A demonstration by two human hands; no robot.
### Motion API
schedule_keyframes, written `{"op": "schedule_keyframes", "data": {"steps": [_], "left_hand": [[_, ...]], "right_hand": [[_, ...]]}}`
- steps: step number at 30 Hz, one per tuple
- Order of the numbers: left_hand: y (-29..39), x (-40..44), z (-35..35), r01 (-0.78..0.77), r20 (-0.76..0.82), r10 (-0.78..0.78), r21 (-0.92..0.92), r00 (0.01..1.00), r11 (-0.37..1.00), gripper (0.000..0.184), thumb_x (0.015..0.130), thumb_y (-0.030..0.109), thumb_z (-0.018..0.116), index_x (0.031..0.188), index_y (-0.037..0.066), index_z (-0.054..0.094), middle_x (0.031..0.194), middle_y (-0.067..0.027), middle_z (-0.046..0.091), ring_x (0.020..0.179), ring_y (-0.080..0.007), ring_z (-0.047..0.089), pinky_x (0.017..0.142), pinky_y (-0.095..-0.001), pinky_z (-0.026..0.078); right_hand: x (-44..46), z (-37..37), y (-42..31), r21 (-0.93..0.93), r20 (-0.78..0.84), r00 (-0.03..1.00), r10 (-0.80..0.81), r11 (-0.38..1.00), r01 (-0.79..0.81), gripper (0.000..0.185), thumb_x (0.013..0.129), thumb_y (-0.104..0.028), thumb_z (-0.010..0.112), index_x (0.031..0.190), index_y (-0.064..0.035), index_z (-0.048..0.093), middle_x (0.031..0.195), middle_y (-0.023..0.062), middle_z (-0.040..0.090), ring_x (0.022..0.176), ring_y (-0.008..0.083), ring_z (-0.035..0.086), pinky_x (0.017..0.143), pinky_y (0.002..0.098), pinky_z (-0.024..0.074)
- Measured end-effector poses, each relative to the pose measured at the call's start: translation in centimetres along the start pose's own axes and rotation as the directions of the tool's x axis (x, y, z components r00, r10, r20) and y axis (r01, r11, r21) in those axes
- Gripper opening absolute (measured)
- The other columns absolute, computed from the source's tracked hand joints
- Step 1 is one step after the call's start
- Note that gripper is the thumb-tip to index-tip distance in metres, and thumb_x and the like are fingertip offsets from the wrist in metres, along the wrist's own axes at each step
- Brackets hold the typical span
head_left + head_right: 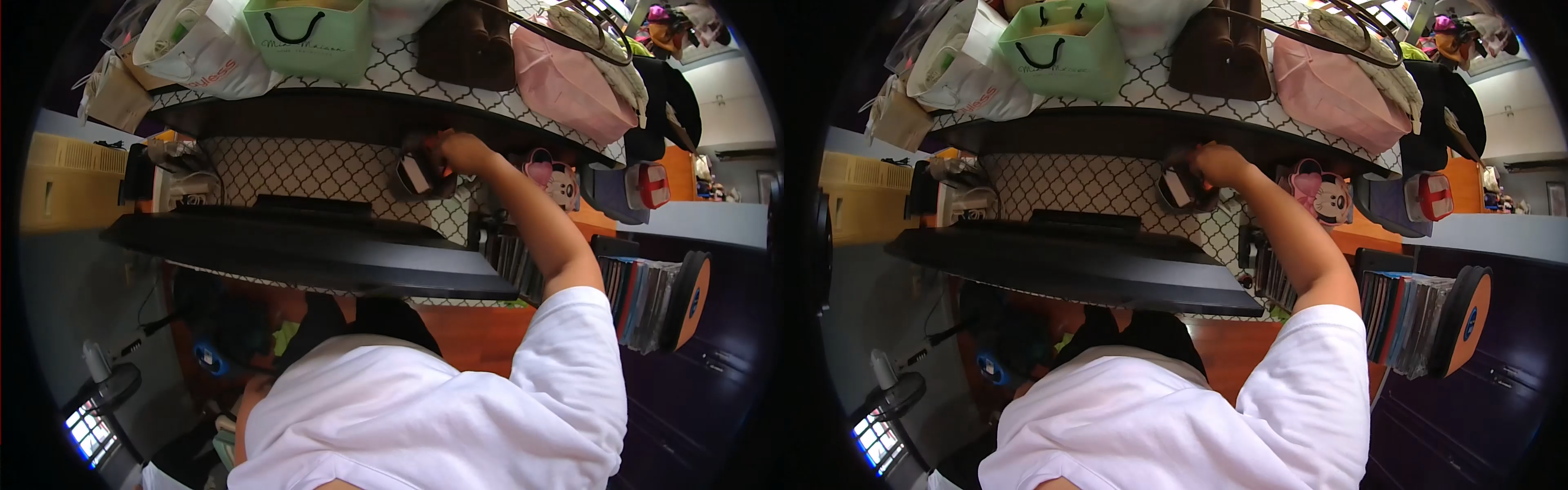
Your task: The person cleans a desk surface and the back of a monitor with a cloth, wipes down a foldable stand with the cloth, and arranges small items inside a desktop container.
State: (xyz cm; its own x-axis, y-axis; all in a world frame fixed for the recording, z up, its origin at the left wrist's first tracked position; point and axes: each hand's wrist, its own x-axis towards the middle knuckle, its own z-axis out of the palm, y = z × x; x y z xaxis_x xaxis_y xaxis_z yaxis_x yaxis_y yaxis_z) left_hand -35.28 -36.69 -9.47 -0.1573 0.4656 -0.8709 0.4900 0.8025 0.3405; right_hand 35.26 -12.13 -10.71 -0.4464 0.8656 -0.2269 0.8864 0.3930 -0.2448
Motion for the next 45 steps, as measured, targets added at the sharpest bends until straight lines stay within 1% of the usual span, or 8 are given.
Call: {"op": "schedule_keyframes", "data": {"steps": [3,6,16,23,29,37,40,45], "left_hand": [[1.0,-1.2,-2.4,-0.274,0.045,0.29,0.494,0.956,0.825,0.03,0.092,0.03,0.048,0.109,0.005,0.055,0.116,-0.0114,0.054,0.106,-0.0214,0.052,0.09,-0.0351,0.043],[6.4,-5.6,-1.0,-0.02,-0.077,-0.083,-0.842,0.994,0.54,0.029,0.094,0.027,0.043,0.107,0.005,0.055,0.102,-0.0063,0.059,0.091,-0.0196,0.058,0.078,-0.0364,0.047],[21.4,-12.2,-4.5,-0.535,-0.4,0.894,0.719,0.203,0.443,0.026,0.089,0.018,0.054,0.099,-0.005,0.058,0.092,-0.0057,0.06,0.084,-0.0151,0.055,0.077,-0.0285,0.043],[27.2,-24.8,-3.1,-0.742,-0.431,0.759,-0.662,0.489,0.102,0.034,0.088,0.024,0.056,0.105,-0.005,0.055,0.089,-0.0104,0.063,0.079,-0.019,0.06,0.074,-0.0289,0.048],[29.2,-29.1,-0.5,-0.31,-0.29,0.952,-0.9,-0.097,-0.306,0.024,0.077,0.001,0.046,0.093,-0.011,0.06,0.104,-0.0222,0.062,0.1,-0.03,0.06,0.085,-0.0343,0.046],[30.8,-29.8,-4.5,-0.063,0.331,0.938,-0.943,-0.104,0.326,0.031,0.089,0.006,0.034,0.114,-0.007,0.047,0.088,-0.0096,0.059,0.087,-0.014,0.056,0.078,-0.0238,0.044],[29.6,-27.9,-6.7,-0.333,0.381,0.921,-0.86,0.085,0.386,0.028,0.088,0.006,0.037,0.108,-0.006,0.052,0.087,-0.009,0.058,0.09,-0.0131,0.056,0.08,-0.0243,0.045],[24.3,-21.8,-8.2,-0.571,0.631,0.756,-0.56,0.175,0.6,0.024,0.089,0.009,0.046,0.107,-0.002,0.056,0.098,-0.001,0.06,0.091,-0.0085,0.052,0.084,-0.0254,0.042]], "right_hand": [[-0.3,0.2,0.4,0.038,0.049,0.997,0.057,0.998,-0.059,0.015,0.057,-0.008,0.068,0.072,-0.0107,0.065,0.077,0.0091,0.063,0.078,0.028,0.062,0.065,0.0386,0.0501],[-1.1,0.1,-0.9,-0.095,0.097,0.986,-0.136,0.985,0.145,0.017,0.054,-0.01,0.068,0.071,-0.0093,0.064,0.079,0.0088,0.063,0.083,0.0259,0.061,0.068,0.0375,0.0494],[-0.6,0.2,-2.0,0.169,-0.117,0.992,-0.044,0.984,0.063,0.021,0.063,-0.007,0.063,0.084,-0.0101,0.065,0.085,0.0089,0.064,0.083,0.0306,0.062,0.071,0.0396,0.0502],[-2.0,-5.5,-5.2,0.423,0.084,0.969,0.232,0.872,-0.245,0.025,0.075,-0.004,0.061,0.1,-0.0022,0.063,0.086,0.0174,0.065,0.081,0.0273,0.065,0.07,0.0349,0.0483],[-8.8,-18.2,-16.2,0.477,-0.428,0.772,0.47,0.843,-0.249,0.021,0.086,0.002,0.051,0.106,0.0027,0.059,0.101,0.0112,0.063,0.091,0.0163,0.058,0.082,0.0277,0.0445],[0.2,-21.6,-46.2,-0.115,-0.972,-0.233,0.036,0.791,0.6,0.018,0.077,-0.008,0.054,0.085,0.0069,0.059,0.083,0.0103,0.059,0.07,0.0195,0.055,0.071,0.0304,0.0443],[-2.4,-23.3,-47.1,0.135,-0.754,0.524,-0.397,0.687,0.714,0.009,0.062,-0.002,0.061,0.07,0.0016,0.059,0.059,0.0047,0.054,0.054,0.0199,0.052,0.054,0.032,0.0432],[-2.0,-25.3,-50.3,0.228,-0.931,0.361,-0.047,0.697,0.679,0.025,0.075,-0.016,0.069,0.066,-0.0017,0.051,0.052,0.0032,0.043,0.046,0.0142,0.038,0.043,0.0256,0.0251]]}}
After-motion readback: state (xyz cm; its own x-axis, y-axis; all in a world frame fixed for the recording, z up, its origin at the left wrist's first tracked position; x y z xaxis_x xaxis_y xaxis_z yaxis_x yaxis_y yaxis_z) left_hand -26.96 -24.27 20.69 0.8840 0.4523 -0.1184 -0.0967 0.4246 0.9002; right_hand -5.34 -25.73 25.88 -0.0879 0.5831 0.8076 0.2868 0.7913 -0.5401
